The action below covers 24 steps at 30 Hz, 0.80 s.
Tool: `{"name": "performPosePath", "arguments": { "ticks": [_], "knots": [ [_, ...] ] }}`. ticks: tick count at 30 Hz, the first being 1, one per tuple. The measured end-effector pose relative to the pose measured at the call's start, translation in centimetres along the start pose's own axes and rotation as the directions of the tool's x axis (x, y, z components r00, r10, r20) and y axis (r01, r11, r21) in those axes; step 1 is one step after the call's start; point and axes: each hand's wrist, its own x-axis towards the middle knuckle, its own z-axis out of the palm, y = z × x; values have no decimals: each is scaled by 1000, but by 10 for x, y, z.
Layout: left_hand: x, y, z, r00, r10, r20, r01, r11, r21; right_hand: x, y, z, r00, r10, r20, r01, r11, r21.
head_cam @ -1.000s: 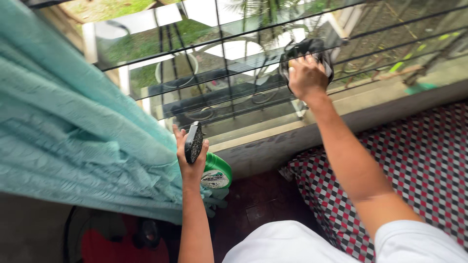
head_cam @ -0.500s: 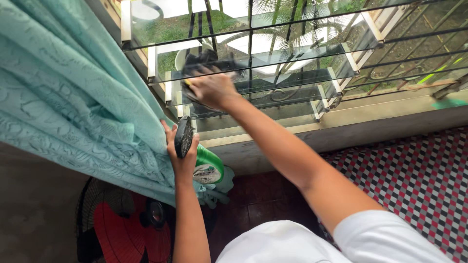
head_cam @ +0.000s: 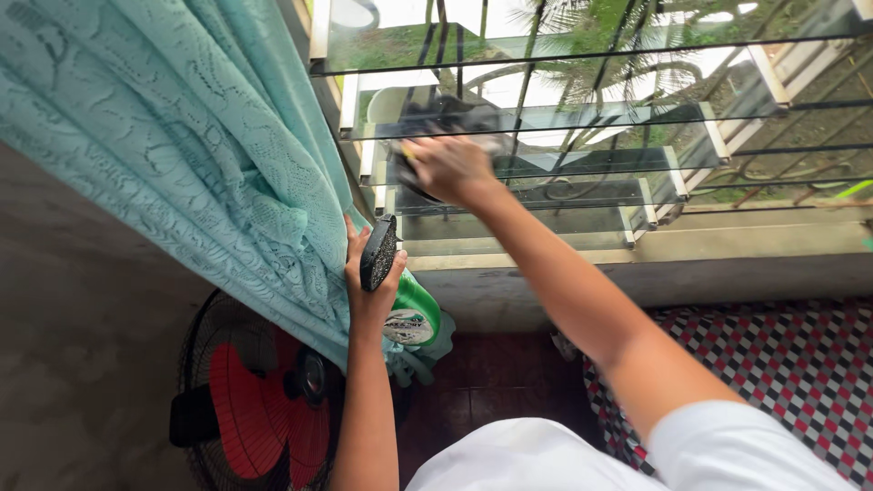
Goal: The person wipes a glass window pane using a cloth while holding a spray bottle. They repeatedly spray and wipe the same section of the glass throughout the clip.
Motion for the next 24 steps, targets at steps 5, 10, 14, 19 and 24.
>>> {"name": "performPosePath", "arguments": {
  "ticks": [5, 10, 14, 19, 24],
  "knots": [
    [0, 7, 0, 999, -29, -22, 28, 999, -38, 64, -39, 9, 972, 184, 144, -193, 980, 52],
    [-1, 11, -2, 998, -54, 11, 55, 998, -7, 9, -43, -16, 951, 154, 267, -191, 975, 116],
    [-2, 4, -5, 1000, 23, 16, -23, 1000, 16, -29, -56, -15, 999, 23, 31, -28, 985, 168],
    [-2, -2, -8, 997, 68, 42, -70, 996, 52, 16, -65, -3, 958, 216, 186, -250, 952, 179],
    [-7, -3, -11, 999, 43, 17, -43, 999, 11, 54, -54, 7, 975, 221, -2, -216, 955, 204]
  ]
}}
